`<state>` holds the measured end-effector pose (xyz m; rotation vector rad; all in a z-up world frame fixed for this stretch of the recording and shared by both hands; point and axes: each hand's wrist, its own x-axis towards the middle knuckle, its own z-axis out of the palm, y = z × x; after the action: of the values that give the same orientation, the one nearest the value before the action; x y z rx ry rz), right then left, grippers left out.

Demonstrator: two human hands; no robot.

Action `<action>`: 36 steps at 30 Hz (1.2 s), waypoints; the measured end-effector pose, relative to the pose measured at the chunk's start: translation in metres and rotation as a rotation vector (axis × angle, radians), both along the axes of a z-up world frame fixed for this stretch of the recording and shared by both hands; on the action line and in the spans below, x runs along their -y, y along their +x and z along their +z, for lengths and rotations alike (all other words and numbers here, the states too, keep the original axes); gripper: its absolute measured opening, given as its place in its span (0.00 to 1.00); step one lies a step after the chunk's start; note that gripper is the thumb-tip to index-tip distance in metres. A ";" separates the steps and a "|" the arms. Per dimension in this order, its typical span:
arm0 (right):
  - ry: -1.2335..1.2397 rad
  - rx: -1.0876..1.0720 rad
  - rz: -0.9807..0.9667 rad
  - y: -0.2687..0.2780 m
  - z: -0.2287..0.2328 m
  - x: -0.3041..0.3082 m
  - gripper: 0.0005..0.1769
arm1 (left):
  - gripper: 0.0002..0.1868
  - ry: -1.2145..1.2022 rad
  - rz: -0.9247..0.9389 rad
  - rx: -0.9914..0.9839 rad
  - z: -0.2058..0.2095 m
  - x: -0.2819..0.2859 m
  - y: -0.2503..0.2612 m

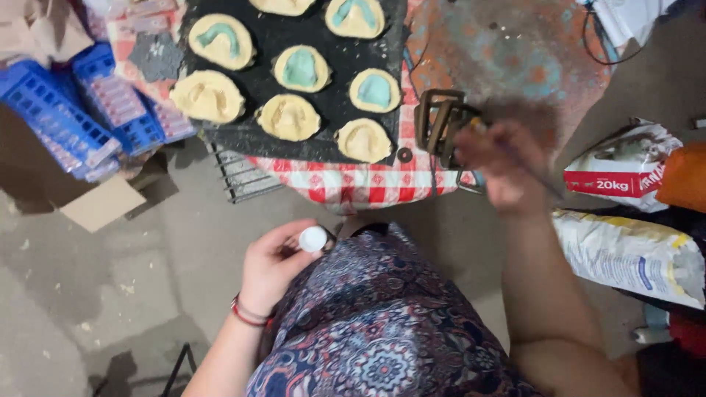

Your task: The person pours a liquid from a white bottle into a small cap and uses a brush to apply the liquid to the inside of several yellow molds arranged on a black tray. The person repeatedly dips the brush into the cap to continue painting the molds.

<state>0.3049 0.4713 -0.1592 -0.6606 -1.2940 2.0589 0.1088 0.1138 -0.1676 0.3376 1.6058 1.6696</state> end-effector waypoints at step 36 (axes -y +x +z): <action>0.646 0.371 0.912 -0.091 0.021 -0.016 0.08 | 0.26 0.146 0.189 0.080 -0.079 -0.147 0.067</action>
<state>0.2136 0.4874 -0.1384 -0.1339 -2.6823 1.9533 0.1755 0.2604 -0.2468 0.1935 1.4984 1.9244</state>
